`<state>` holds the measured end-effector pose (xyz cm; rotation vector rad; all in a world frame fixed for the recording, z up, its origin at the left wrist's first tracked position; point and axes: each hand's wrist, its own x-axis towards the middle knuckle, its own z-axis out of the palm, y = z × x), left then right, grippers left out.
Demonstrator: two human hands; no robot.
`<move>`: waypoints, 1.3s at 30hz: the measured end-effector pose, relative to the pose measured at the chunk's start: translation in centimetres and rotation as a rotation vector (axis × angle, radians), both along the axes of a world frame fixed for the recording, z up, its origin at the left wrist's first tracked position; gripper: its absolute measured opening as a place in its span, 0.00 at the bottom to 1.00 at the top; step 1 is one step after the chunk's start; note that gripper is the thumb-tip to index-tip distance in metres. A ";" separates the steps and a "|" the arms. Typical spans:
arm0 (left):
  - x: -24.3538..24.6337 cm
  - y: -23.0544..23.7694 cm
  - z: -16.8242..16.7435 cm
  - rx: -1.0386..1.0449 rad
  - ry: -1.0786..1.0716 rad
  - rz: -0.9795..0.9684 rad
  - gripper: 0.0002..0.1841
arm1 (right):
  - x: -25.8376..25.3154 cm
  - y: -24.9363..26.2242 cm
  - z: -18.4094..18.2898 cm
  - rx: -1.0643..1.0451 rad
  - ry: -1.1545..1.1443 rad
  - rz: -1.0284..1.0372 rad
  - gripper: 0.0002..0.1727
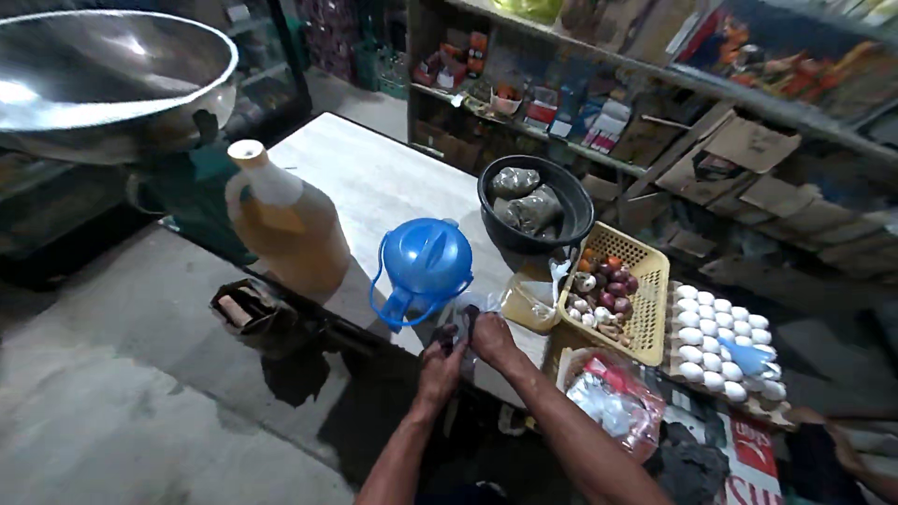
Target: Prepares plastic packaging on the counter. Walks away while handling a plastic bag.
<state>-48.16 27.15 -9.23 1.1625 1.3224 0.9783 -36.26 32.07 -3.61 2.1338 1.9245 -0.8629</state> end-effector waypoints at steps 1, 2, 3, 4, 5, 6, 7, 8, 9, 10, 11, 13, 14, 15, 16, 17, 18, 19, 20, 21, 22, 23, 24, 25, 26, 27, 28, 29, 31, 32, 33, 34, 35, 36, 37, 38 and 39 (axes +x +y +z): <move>-0.2 0.3 -0.3 0.029 -0.010 -0.028 0.18 | 0.1 0.2 -0.3 -0.029 -0.003 -0.040 0.24; -0.5 0.5 -0.5 0.050 -0.019 -0.064 0.16 | 0.3 0.3 -0.7 -0.034 0.010 -0.069 0.25; -0.7 0.7 -0.6 0.067 -0.019 -0.101 0.14 | 0.4 0.3 -1.0 -0.020 0.027 -0.089 0.25; -0.9 0.9 -0.6 0.088 -0.005 -0.141 0.14 | 0.5 0.4 -1.2 -0.002 0.040 -0.098 0.25; -1.0 1.1 -0.5 0.120 0.019 -0.175 0.13 | 0.6 0.4 -1.5 0.014 0.048 -0.097 0.25; -1.0 1.2 -0.5 0.171 0.045 -0.211 0.14 | 0.7 0.3 -1.7 0.030 0.054 -0.096 0.24; -1.0 1.2 -0.7 0.234 0.064 -0.238 0.14 | 0.9 0.3 -1.9 0.047 0.051 -0.090 0.23; -0.9 1.2 -1.2 0.315 0.066 -0.247 0.14 | 0.9 0.3 -1.9 0.046 0.042 -0.084 0.22; -0.6 1.2 -1.7 0.388 0.055 -0.247 0.13 | 0.9 0.3 -1.7 0.018 0.031 -0.082 0.22; -0.4 1.2 -2.1 0.443 0.044 -0.251 0.13 | 1.0 0.3 -1.6 -0.018 0.022 -0.092 0.22; -0.2 1.2 -2.3 0.486 0.039 -0.264 0.12 | 1.0 0.4 -1.6 -0.040 0.023 -0.112 0.22; 0.1 1.2 -2.2 0.551 0.056 -0.319 0.11 | 1.2 0.4 -2.1 -0.027 0.053 -0.184 0.21; 0.3 1.2 -2.1 0.586 0.073 -0.344 0.11 | 1.2 0.4 -2.4 -0.015 0.072 -0.216 0.21; 0.5 1.2 -1.9 0.624 0.093 -0.360 0.11 | 1.3 0.2 -2.7 0.011 0.106 -0.230 0.21; 0.8 1.2 -1.8 0.661 0.103 -0.366 0.10 | 1.5 0.0 -2.8 0.018 0.133 -0.226 0.21; 1.0 1.2 -1.8 0.689 0.105 -0.374 0.10 | 1.7 -0.2 -3.0 0.021 0.158 -0.206 0.22; 1.1 1.1 -1.8 0.706 0.103 -0.389 0.10 | 1.8 -0.4 -3.4 0.028 0.191 -0.204 0.23; 1.3 1.1 -1.8 0.720 0.106 -0.407 0.10 | 1.9 -0.7 -3.9 0.044 0.238 -0.228 0.24; 1.5 1.2 -1.7 0.737 0.114 -0.425 0.10 | 2.1 -0.9 -4.5 0.077 0.309 -0.288 0.24; 1.8 1.2 -1.6 0.759 0.128 -0.442 0.10 | 2.2 -1.1 -5.4 0.148 0.398 -0.393 0.23; 2.1 1.2 -1.5 0.776 0.143 -0.463 0.10 | 2.4 -1.3 -6.8 0.249 0.484 -0.486 0.22; 2.3 1.1 -1.5 0.795 0.159 -0.474 0.11 | 2.5 -1.5 -7.8 0.304 0.545 -0.546 0.22; 2.5 1.1 -1.4 0.809 0.172 -0.485 0.11 | 2.6 -1.6 -8.6 0.319 0.595 -0.595 0.22; 2.6 1.2 -1.4 0.813 0.184 -0.500 0.11 | 2.6 -1.8 -8.6 0.300 0.643 -0.644 0.22; 2.6 1.2 -1.4 0.810 0.195 -0.516 0.11 | 2.6 -1.9 -8.1 0.253 0.689 -0.705 0.22; 2.6 1.2 -1.3 0.806 0.204 -0.533 0.11 | 2.3 -1.4 -7.0 0.210 0.735 -0.811 0.22; 2.6 1.2 -1.3 0.807 0.210 -0.550 0.12 | 2.2 -1.3 -6.3 0.163 0.770 -0.876 0.22; 2.4 1.1 -1.4 0.806 0.204 -0.569 0.12 | 2.3 -1.9 -5.6 0.141 0.774 -0.854 0.25; 2.0 1.0 -1.6 0.793 0.180 -0.599 0.13 | 2.6 -3.6 -5.8 0.157 0.733 -0.718 0.31; 1.8 0.9 -1.8 0.778 0.164 -0.599 0.14 | 2.7 -3.9 -5.8 0.172 0.719 -0.697 0.31; 1.4 0.7 -1.9 0.748 0.155 -0.584 0.15 | 2.7 -3.8 -5.6 0.157 0.696 -0.690 0.31; 0.8 0.6 -1.9 0.704 0.162 -0.552 0.18 | 2.7 -3.0 -5.6 0.139 0.644 -0.691 0.30; 0.2 0.6 -1.9 0.643 0.189 -0.502 0.20 | 2.6 -2.0 -6.2 0.148 0.587 -0.704 0.28; -0.4 0.7 -2.3 0.574 0.237 -0.440 0.22 | 2.5 -1.4 -6.3 0.138 0.553 -0.705 0.27; -0.8 1.0 -2.8 0.495 0.304 -0.385 0.23 | 2.5 -1.1 -6.2 0.127 0.539 -0.696 0.27; -0.9 1.6 -3.1 0.392 0.365 -0.361 0.25 | 2.6 -1.1 -6.0 0.118 0.540 -0.686 0.27; -0.7 2.4 -3.2 0.283 0.401 -0.352 0.28 | 2.9 -1.4 -5.6 0.108 0.556 -0.675 0.28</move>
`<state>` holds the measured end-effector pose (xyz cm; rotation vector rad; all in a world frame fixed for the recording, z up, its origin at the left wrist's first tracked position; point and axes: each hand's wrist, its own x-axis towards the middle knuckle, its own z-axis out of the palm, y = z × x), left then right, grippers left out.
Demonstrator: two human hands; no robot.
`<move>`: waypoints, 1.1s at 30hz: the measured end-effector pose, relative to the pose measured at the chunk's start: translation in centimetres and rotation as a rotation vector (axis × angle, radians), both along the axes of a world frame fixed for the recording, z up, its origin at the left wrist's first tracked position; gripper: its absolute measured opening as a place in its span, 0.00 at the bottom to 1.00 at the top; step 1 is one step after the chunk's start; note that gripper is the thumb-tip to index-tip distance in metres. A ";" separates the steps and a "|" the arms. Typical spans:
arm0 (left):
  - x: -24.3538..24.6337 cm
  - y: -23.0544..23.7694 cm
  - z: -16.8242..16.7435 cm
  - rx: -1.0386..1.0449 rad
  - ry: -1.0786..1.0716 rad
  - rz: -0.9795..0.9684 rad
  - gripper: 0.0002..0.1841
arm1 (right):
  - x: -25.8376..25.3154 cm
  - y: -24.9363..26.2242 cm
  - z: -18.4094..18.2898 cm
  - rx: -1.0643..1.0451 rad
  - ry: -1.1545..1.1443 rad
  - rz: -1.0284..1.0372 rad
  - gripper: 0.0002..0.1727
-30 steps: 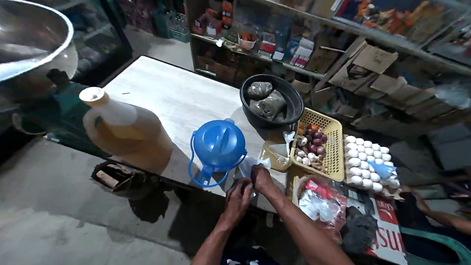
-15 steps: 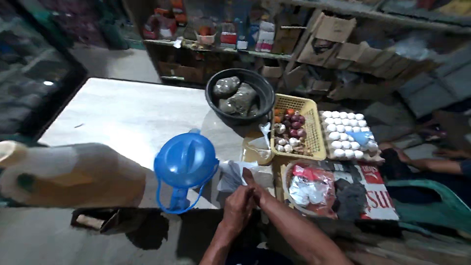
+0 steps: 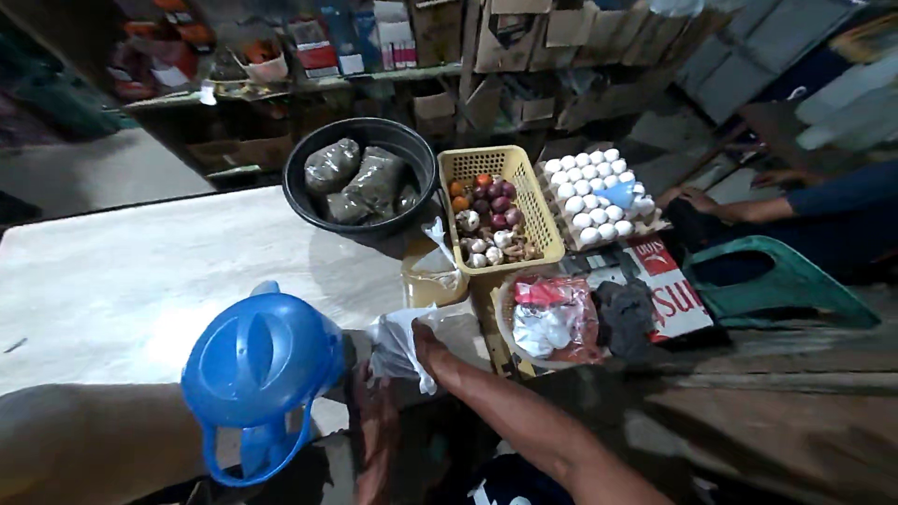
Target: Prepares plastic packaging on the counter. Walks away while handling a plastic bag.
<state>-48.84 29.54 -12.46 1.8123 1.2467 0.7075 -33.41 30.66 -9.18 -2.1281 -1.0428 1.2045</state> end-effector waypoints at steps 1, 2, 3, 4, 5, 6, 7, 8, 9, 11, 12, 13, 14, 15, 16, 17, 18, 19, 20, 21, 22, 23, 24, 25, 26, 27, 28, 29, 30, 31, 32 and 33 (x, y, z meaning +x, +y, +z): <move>0.4 0.9 -0.4 -0.059 0.035 0.025 0.29 | 0.2 -0.5 0.4 0.000 0.018 0.010 0.29; 0.9 1.7 -0.7 -0.102 0.042 0.045 0.30 | 0.4 -1.1 0.4 0.021 0.042 -0.001 0.29; 1.4 2.4 -0.8 -0.137 0.025 0.054 0.30 | 0.5 -1.4 0.0 0.045 0.074 -0.021 0.28; 1.9 3.0 -0.9 -0.162 -0.013 0.056 0.30 | 0.7 -1.7 -0.7 0.080 0.105 -0.048 0.28; 2.4 3.5 -0.9 -0.184 -0.061 0.055 0.30 | 0.8 -1.9 -1.6 0.117 0.144 -0.085 0.28; 2.8 3.9 -1.1 -0.204 -0.109 0.053 0.29 | 0.9 -1.9 -1.7 0.129 0.185 -0.125 0.28; 3.1 4.1 -1.4 -0.212 -0.144 0.057 0.28 | 0.9 -1.7 -1.4 0.121 0.204 -0.147 0.27; 3.4 4.3 -1.6 -0.215 -0.165 0.069 0.27 | 1.1 -1.5 -0.6 0.087 0.202 -0.135 0.27; 3.5 4.4 -1.8 -0.219 -0.182 0.089 0.26 | 1.3 -1.3 -0.3 0.072 0.180 -0.106 0.28; 3.7 4.4 -2.0 -0.259 -0.197 0.136 0.24 | 1.3 -1.2 -1.6 0.159 0.169 -0.120 0.27; 3.8 4.5 -2.1 -0.282 -0.201 0.151 0.24 | 1.4 -1.2 -1.4 0.169 0.189 -0.139 0.27; 4.0 4.5 -2.1 -0.300 -0.207 0.169 0.23 | 1.5 -1.1 -0.8 0.158 0.237 -0.161 0.27; 4.2 4.4 -2.2 -0.315 -0.214 0.187 0.23 | 1.7 -1.0 -0.3 0.144 0.288 -0.189 0.27; 4.4 4.5 -2.3 -0.314 -0.215 0.203 0.22 | 1.9 -0.9 -0.1 0.145 0.332 -0.220 0.27; 4.6 4.5 -2.4 -0.299 -0.207 0.213 0.21 | 2.1 -1.0 -0.4 0.168 0.378 -0.255 0.27; 4.7 4.6 -2.5 -0.270 -0.196 0.212 0.20 | 2.1 -1.3 -1.2 0.221 0.432 -0.308 0.27; 4.7 4.5 -2.5 -0.227 -0.185 0.205 0.19 | 2.0 -1.7 -2.7 0.285 0.501 -0.360 0.26; 4.8 4.4 -2.4 -0.182 -0.187 0.191 0.18 | 1.8 -2.4 -4.2 0.343 0.581 -0.404 0.26; 4.9 4.3 -2.2 -0.141 -0.199 0.174 0.17 | 1.7 -2.9 -4.6 0.331 0.645 -0.448 0.24; 5.0 4.3 -1.8 -0.114 -0.215 0.152 0.17 | 1.5 -3.0 -5.2 0.283 0.659 -0.482 0.21; 5.1 4.2 -1.4 -0.103 -0.231 0.132 0.17 | 1.2 -2.7 -6.4 0.275 0.619 -0.500 0.18; 5.0 4.1 -0.8 -0.109 -0.242 0.119 0.16 | 0.9 -2.9 -7.9 0.404 0.535 -0.451 0.16; 4.9 4.0 -0.2 -0.117 -0.249 0.115 0.16 | 1.4 -3.9 -10.6 0.666 0.364 -0.263 0.16; 4.8 3.8 0.5 -0.121 -0.246 0.120 0.16 | 2.1 -4.2 -6.3 0.331 0.391 -0.283 0.18; 4.5 3.6 0.9 -0.122 -0.235 0.128 0.17 | 2.3 -4.0 -3.8 0.208 0.504 -0.409 0.21; 4.1 3.5 1.0 -0.121 -0.219 0.133 0.17 | 2.5 -4.1 -3.1 0.277 0.600 -0.477 0.24; 3.7 3.3 0.9 -0.123 -0.206 0.133 0.18 | 2.8 -4.0 -3.6 0.372 0.664 -0.477 0.25; 3.5 3.3 0.5 -0.117 -0.196 0.134 0.18 | 3.2 -3.9 -4.4 0.450 0.674 -0.436 0.26; 3.3 3.2 0.1 -0.123 -0.192 0.135 0.19 | 3.4 -3.8 -4.9 0.489 0.664 -0.406 0.27; 3.1 3.2 -0.1 -0.153 -0.193 0.125 0.20 | 3.5 -3.8 -4.9 0.500 0.663 -0.408 0.26; 3.2 3.2 -0.1 -0.190 -0.197 0.109 0.21 | 3.4 -3.7 -4.6 0.496 0.685 -0.437 0.25; 3.3 3.2 0.1 -0.238 -0.189 0.075 0.24 | 3.3 -3.8 -4.2 0.471 0.728 -0.466 0.24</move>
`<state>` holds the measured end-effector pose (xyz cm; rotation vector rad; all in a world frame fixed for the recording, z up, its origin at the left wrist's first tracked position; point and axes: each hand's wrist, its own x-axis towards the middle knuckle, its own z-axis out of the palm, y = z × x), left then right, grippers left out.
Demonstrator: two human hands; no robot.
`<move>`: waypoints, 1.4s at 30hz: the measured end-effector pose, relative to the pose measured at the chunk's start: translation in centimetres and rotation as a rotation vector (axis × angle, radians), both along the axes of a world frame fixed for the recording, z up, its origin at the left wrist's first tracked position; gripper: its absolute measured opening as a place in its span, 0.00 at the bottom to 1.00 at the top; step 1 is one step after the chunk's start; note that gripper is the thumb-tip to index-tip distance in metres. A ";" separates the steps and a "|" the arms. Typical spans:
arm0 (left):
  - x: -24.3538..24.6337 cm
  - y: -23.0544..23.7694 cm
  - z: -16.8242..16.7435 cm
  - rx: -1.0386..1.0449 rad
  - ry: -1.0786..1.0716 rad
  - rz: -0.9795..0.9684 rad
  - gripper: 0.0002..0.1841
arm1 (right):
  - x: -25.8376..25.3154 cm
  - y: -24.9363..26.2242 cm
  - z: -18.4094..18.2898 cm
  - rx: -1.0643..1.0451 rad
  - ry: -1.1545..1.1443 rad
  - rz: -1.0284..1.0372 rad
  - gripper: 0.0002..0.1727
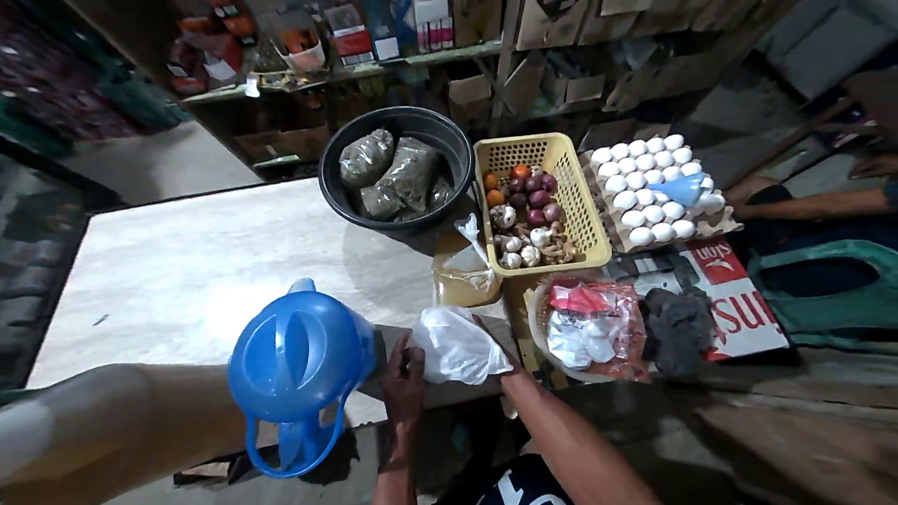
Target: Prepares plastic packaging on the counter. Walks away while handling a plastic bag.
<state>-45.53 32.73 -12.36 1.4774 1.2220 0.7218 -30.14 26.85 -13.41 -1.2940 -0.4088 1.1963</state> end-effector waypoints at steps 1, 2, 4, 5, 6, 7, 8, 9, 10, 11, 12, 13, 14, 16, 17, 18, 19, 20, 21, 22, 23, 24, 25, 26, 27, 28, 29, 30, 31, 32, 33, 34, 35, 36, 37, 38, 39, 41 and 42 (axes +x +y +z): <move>0.0 -0.1 0.3 -0.037 0.006 -0.046 0.27 | -0.1 -0.1 0.5 -0.024 0.026 0.007 0.24; 0.1 -0.2 0.6 -0.048 0.007 -0.076 0.30 | -0.2 -0.1 0.9 -0.034 0.014 0.033 0.23; 0.3 -0.4 0.2 0.023 0.004 -0.046 0.26 | 0.0 0.8 1.2 -0.011 -0.146 0.093 0.18; 0.3 -0.4 0.2 0.042 0.012 -0.008 0.22 | 0.4 1.3 1.1 0.020 -0.248 0.124 0.14; 0.3 -0.4 0.3 0.043 0.029 0.030 0.17 | 1.0 1.4 0.7 0.068 -0.328 0.168 0.13; 0.1 -0.4 0.5 0.023 0.045 0.052 0.15 | 1.7 1.2 0.5 0.078 -0.402 0.208 0.14; -0.2 -0.4 0.6 0.000 0.059 0.067 0.14 | 2.3 0.7 0.6 0.074 -0.474 0.233 0.16; -0.5 -0.5 0.7 -0.019 0.073 0.077 0.14 | 2.8 0.2 0.7 0.065 -0.516 0.239 0.18; -0.8 -0.6 0.7 -0.027 0.087 0.087 0.13 | 3.2 -0.5 0.9 0.052 -0.501 0.228 0.19; -1.1 -0.7 0.5 -0.029 0.099 0.092 0.14 | 3.5 -1.2 1.3 0.032 -0.426 0.215 0.19; -1.4 -0.9 0.3 -0.020 0.111 0.095 0.14 | 3.7 -1.8 1.8 0.013 -0.339 0.203 0.19; -1.8 -1.3 0.0 -0.007 0.124 0.095 0.15 | 3.9 -2.3 2.2 0.006 -0.279 0.200 0.20; -2.2 -1.6 -0.2 0.017 0.136 0.098 0.15 | 4.2 -2.8 2.4 0.007 -0.241 0.207 0.21; -3.3 -2.0 -1.0 0.097 0.176 0.115 0.15 | 4.5 -3.3 2.5 0.009 -0.224 0.232 0.25; -4.0 -2.2 -1.3 0.144 0.195 0.129 0.16 | 4.4 -3.3 2.4 -0.022 -0.274 0.231 0.25; -4.6 -2.3 -1.4 0.177 0.210 0.146 0.16 | 4.1 -3.0 2.3 -0.073 -0.366 0.225 0.25; -5.2 -2.4 -1.3 0.191 0.215 0.164 0.15 | 3.7 -2.5 2.1 -0.137 -0.504 0.227 0.26; -5.8 -2.7 -1.2 0.187 0.205 0.187 0.15 | 3.2 -2.1 1.8 -0.213 -0.658 0.235 0.26; -6.5 -3.0 -1.2 0.169 0.179 0.209 0.14 | 2.7 -1.8 1.3 -0.267 -0.806 0.244 0.27; -7.1 -3.4 -1.1 0.146 0.152 0.225 0.13 | 2.1 -1.6 0.8 -0.296 -0.944 0.252 0.27; -7.8 -3.7 -1.0 0.126 0.122 0.239 0.12 | 1.6 -1.3 0.3 -0.302 -1.069 0.250 0.26; -8.5 -4.1 -0.9 0.107 0.082 0.256 0.12 | 1.2 -1.0 -0.2 -0.301 -1.164 0.257 0.26; -9.1 -4.5 -0.9 0.100 0.025 0.270 0.12 | 0.9 -0.8 -0.3 -0.314 -1.224 0.283 0.26; -9.8 -4.8 -1.2 0.088 -0.048 0.278 0.11 | 0.7 -0.6 -0.5 -0.321 -1.276 0.299 0.26; -10.4 -5.0 -1.6 0.080 -0.113 0.279 0.11 | 0.5 -0.4 -0.8 -0.322 -1.325 0.301 0.26; -11.0 -5.1 -1.9 0.084 -0.155 0.273 0.10 | 0.3 -0.3 -1.2 -0.315 -1.367 0.297 0.26; -11.5 -5.0 -2.1 0.096 -0.183 0.261 0.09 | 0.3 -0.3 -1.3 -0.310 -1.395 0.299 0.26; -11.9 -5.0 -2.2 0.109 -0.198 0.246 0.08 | 0.3 -0.2 -1.4 -0.306 -1.419 0.300 0.25; -12.2 -5.1 -2.3 0.116 -0.208 0.235 0.07 | 0.3 -0.3 -1.6 -0.295 -1.443 0.294 0.25; -12.5 -5.1 -2.3 0.118 -0.209 0.227 0.07 | 0.3 -0.3 -1.7 -0.290 -1.455 0.290 0.25; -12.7 -5.1 -2.3 0.110 -0.204 0.222 0.07 | 0.3 -0.5 -1.8 -0.300 -1.454 0.291 0.26; -12.8 -5.2 -2.3 0.102 -0.211 0.220 0.07 | 0.3 -0.6 -2.1 -0.293 -1.466 0.275 0.26; -12.9 -5.3 -2.4 0.091 -0.229 0.221 0.07 | 0.4 -0.9 -2.4 -0.275 -1.481 0.253 0.26; -12.9 -5.4 -2.5 0.082 -0.247 0.224 0.06 | 0.4 -1.1 -2.8 -0.252 -1.502 0.225 0.26; -12.8 -5.5 -2.6 0.073 -0.263 0.225 0.06 | 0.4 -1.3 -3.0 -0.235 -1.519 0.202 0.25; -12.8 -5.6 -2.7 0.065 -0.272 0.224 0.07 | 0.4 -1.5 -3.1 -0.228 -1.538 0.185 0.25; -12.8 -5.7 -2.8 0.057 -0.270 0.222 0.07 | 0.3 -1.6 -3.2 -0.220 -1.560 0.164 0.25; -12.8 -5.9 -2.8 0.043 -0.249 0.215 0.08 | 0.1 -1.8 -3.6 -0.193 -1.605 0.112 0.24; -12.7 -5.9 -2.8 0.036 -0.242 0.214 0.08 | 0.1 -1.9 -3.8 -0.186 -1.620 0.095 0.24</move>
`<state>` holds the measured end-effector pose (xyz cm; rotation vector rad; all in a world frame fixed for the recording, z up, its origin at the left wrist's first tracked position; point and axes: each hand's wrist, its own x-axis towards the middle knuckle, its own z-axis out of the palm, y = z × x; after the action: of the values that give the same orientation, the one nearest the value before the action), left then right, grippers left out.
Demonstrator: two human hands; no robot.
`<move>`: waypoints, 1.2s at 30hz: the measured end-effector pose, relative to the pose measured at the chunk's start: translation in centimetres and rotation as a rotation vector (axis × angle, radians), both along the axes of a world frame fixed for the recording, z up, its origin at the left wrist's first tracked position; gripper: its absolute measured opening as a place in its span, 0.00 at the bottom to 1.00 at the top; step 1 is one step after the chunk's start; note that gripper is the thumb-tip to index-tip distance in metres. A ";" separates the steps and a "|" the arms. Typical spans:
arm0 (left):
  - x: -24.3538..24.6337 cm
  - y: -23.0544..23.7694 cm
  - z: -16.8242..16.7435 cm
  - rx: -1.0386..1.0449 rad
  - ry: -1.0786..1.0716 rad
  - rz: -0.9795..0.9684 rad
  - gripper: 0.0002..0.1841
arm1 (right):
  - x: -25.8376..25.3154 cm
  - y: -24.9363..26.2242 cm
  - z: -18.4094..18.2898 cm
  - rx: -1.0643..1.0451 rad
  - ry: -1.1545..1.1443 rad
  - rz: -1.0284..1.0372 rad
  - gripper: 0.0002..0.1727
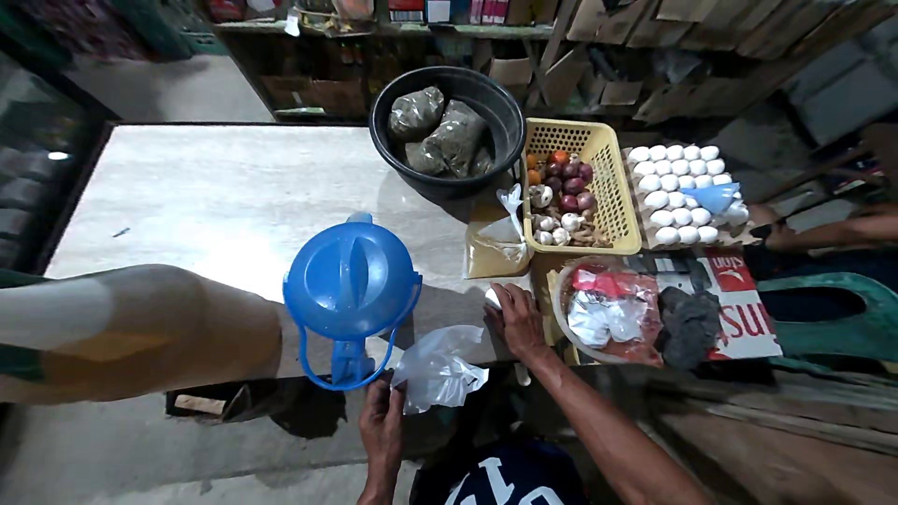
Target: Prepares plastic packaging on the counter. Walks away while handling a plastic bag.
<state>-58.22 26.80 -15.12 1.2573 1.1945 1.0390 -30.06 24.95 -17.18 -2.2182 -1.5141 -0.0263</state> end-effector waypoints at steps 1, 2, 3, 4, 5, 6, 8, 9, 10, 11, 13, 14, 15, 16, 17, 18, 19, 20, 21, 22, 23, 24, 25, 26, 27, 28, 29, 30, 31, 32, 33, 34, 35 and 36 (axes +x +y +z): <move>0.0 -0.1 0.1 -0.005 0.004 -0.002 0.08 | 0.0 0.0 -0.2 0.012 -0.009 -0.004 0.24; 0.1 -0.1 0.1 -0.007 0.002 -0.002 0.08 | 0.0 0.0 -0.2 0.025 -0.009 -0.009 0.24; 0.1 -0.2 0.2 -0.010 -0.001 0.001 0.08 | 0.0 0.0 -0.1 0.026 0.006 -0.017 0.24; 0.1 -0.2 0.3 -0.009 -0.004 0.006 0.08 | 0.1 0.1 0.1 0.019 0.029 -0.027 0.24; 0.0 -0.3 0.3 -0.005 -0.006 0.013 0.07 | 0.1 0.1 0.4 0.007 0.056 -0.038 0.25; 0.0 -0.4 0.4 0.000 -0.007 0.023 0.06 | 0.2 0.0 0.6 -0.005 0.090 -0.049 0.25; -0.1 -0.7 0.3 0.009 -0.023 0.035 0.06 | 0.4 -0.2 0.8 -0.025 0.134 -0.064 0.27; -0.2 -0.9 0.2 0.021 -0.037 0.038 0.06 | 0.6 -0.2 0.9 -0.033 0.140 -0.067 0.27; -0.2 -1.1 0.1 0.033 -0.046 0.043 0.07 | 0.8 -0.2 0.9 -0.040 0.148 -0.068 0.28; -0.2 -1.4 0.1 0.037 -0.048 0.050 0.07 | 0.9 -0.2 1.0 -0.044 0.157 -0.068 0.28; -0.2 -2.2 0.3 0.031 -0.028 0.083 0.06 | 1.1 -0.3 1.3 -0.046 0.177 -0.063 0.28; -0.1 -2.6 0.6 0.022 -0.012 0.101 0.06 | 1.2 -0.4 1.5 -0.047 0.181 -0.053 0.28; -0.1 -3.1 0.9 0.011 0.002 0.121 0.06 | 1.2 -0.4 1.7 -0.049 0.184 -0.040 0.28; -0.1 -3.6 1.1 0.002 0.015 0.138 0.06 | 1.3 -0.5 1.7 -0.046 0.186 -0.027 0.29; -0.1 -4.0 1.2 0.000 0.026 0.151 0.07 | 1.4 -0.6 1.8 -0.042 0.188 -0.015 0.29; 0.0 -4.5 1.3 0.008 0.032 0.163 0.07 | 1.6 -0.8 1.8 -0.040 0.192 -0.006 0.29; 0.0 -4.9 1.4 0.015 0.032 0.175 0.07 | 1.8 -0.8 1.9 -0.045 0.202 0.003 0.29; 0.0 -5.4 1.5 0.023 0.039 0.187 0.07 | 2.0 -0.9 2.0 -0.068 0.224 0.012 0.30; 0.0 -5.8 1.6 0.034 0.052 0.199 0.08 | 2.3 -1.0 2.3 -0.105 0.244 0.024 0.31; 0.1 -6.2 1.7 0.045 0.062 0.215 0.08 | 2.5 -1.0 2.5 -0.129 0.253 0.040 0.31; 0.1 -6.7 1.8 0.050 0.066 0.236 0.08 | 2.6 -1.0 2.5 -0.132 0.254 0.060 0.31; 0.2 -7.1 1.8 0.054 0.066 0.255 0.08 | 2.8 -1.1 2.4 -0.124 0.253 0.081 0.30; 0.2 -7.6 1.9 0.057 0.068 0.269 0.08 | 2.9 -1.3 2.2 -0.100 0.246 0.100 0.30; 0.3 -8.1 1.9 0.059 0.072 0.282 0.08 | 2.9 -1.4 2.0 -0.066 0.236 0.117 0.29; 0.3 -8.4 1.9 0.059 0.074 0.290 0.08 | 3.0 -1.5 1.8 -0.034 0.226 0.129 0.28; 0.4 -8.8 1.8 0.062 0.071 0.297 0.08 | 3.1 -1.5 1.8 -0.026 0.229 0.138 0.28; 0.5 -9.1 1.7 0.064 0.067 0.303 0.08 | 3.2 -1.6 1.9 -0.040 0.236 0.146 0.28; 0.6 -9.4 1.6 0.060 0.064 0.308 0.08 | 3.3 -1.6 2.0 -0.058 0.244 0.152 0.29; 0.8 -9.7 1.6 0.056 0.057 0.318 0.08 | 3.3 -1.7 1.8 -0.058 0.247 0.158 0.29; 1.0 -9.9 1.6 0.055 0.047 0.326 0.08 | 3.4 -1.8 1.5 -0.041 0.243 0.161 0.29; 1.1 -10.1 1.7 0.053 0.041 0.330 0.08 | 3.5 -1.9 1.1 -0.015 0.241 0.162 0.29; 1.3 -10.3 1.7 0.049 0.040 0.332 0.08 | 3.7 -2.0 0.9 0.004 0.261 0.162 0.30; 1.4 -10.5 1.8 0.044 0.040 0.329 0.08 | 4.0 -2.1 0.9 0.010 0.301 0.157 0.30; 1.5 -10.7 1.8 0.042 0.041 0.325 0.08 | 4.3 -2.3 1.0 0.004 0.355 0.144 0.29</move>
<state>-56.72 16.15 -13.33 1.1428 1.4474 1.2841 -25.74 22.68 -16.20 -1.9752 -1.4633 0.3878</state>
